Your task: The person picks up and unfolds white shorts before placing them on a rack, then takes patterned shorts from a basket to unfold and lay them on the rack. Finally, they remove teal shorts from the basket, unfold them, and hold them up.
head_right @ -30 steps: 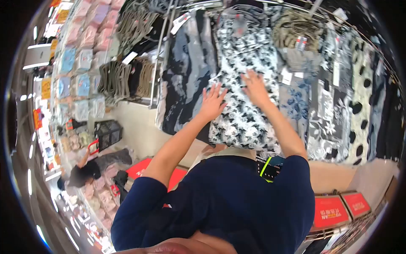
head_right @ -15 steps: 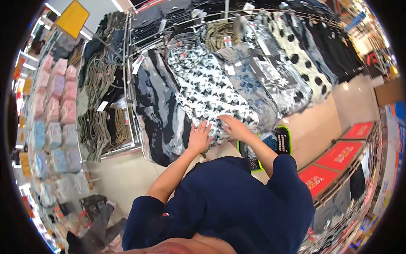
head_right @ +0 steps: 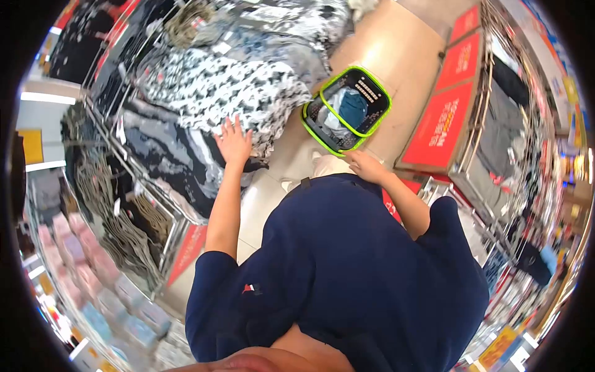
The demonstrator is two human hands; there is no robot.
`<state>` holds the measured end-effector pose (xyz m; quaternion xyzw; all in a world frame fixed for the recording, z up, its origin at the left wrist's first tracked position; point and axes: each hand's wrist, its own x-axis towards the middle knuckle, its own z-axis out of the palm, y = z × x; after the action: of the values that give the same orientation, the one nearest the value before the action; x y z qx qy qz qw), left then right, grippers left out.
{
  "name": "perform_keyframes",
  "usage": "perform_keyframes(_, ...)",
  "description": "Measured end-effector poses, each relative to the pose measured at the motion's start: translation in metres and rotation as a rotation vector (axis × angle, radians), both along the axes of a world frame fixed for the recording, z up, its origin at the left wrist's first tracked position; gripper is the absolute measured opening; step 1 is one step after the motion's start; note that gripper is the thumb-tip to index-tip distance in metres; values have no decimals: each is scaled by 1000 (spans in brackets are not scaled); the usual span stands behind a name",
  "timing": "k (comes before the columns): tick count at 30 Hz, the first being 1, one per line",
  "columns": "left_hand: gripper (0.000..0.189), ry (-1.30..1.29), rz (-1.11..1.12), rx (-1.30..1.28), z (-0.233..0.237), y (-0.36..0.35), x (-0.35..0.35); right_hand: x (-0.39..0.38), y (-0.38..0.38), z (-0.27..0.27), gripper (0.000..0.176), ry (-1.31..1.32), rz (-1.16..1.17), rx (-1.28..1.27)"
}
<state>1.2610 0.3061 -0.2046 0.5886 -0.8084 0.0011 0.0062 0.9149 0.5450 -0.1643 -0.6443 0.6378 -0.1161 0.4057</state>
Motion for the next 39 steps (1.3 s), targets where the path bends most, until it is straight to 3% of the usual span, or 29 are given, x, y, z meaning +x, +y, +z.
perform_keyframes(7,72,23,-52,21,5,41,-9,-60,112,-85,46,-84,-398,110)
perform_keyframes(12,76,-176,30,152,-1,100,-41,-91,154,-137,36,-180,-683,127)
perform_keyframes(15,77,-138,-101,714,-28,126,-73,-113,173,-194,33,-180,-738,108)
perform_keyframes(16,78,-130,-296,747,-95,129,-57,-123,175,-203,33,-176,-718,176)
perform_keyframes(17,78,-297,-245,980,-97,127,-83,-132,180,-222,32,-142,-691,242)
perform_keyframes(19,71,-173,-386,999,-88,104,-128,-151,184,-242,32,-69,-605,347)
perform_keyframes(22,52,137,-551,552,-75,36,-189,-173,168,-248,31,-19,-517,385)
perform_keyframes(23,52,134,-527,430,-39,15,-221,-179,160,-245,30,-54,-544,352)
perform_keyframes(26,60,168,-549,120,-21,-72,-276,-190,142,-221,29,-174,-686,354)
perform_keyframes(28,66,78,-520,40,3,-117,-316,-191,133,-218,29,-216,-755,345)
perform_keyframes(31,75,26,-510,-37,-3,-177,-355,-184,145,-240,28,-231,-820,296)
perform_keyframes(36,81,-44,-517,-114,-9,-216,-377,-171,129,-232,29,-291,-1026,367)
perform_keyframes(39,78,-4,-584,-119,-5,-223,-376,-189,86,-231,28,-265,-989,214)
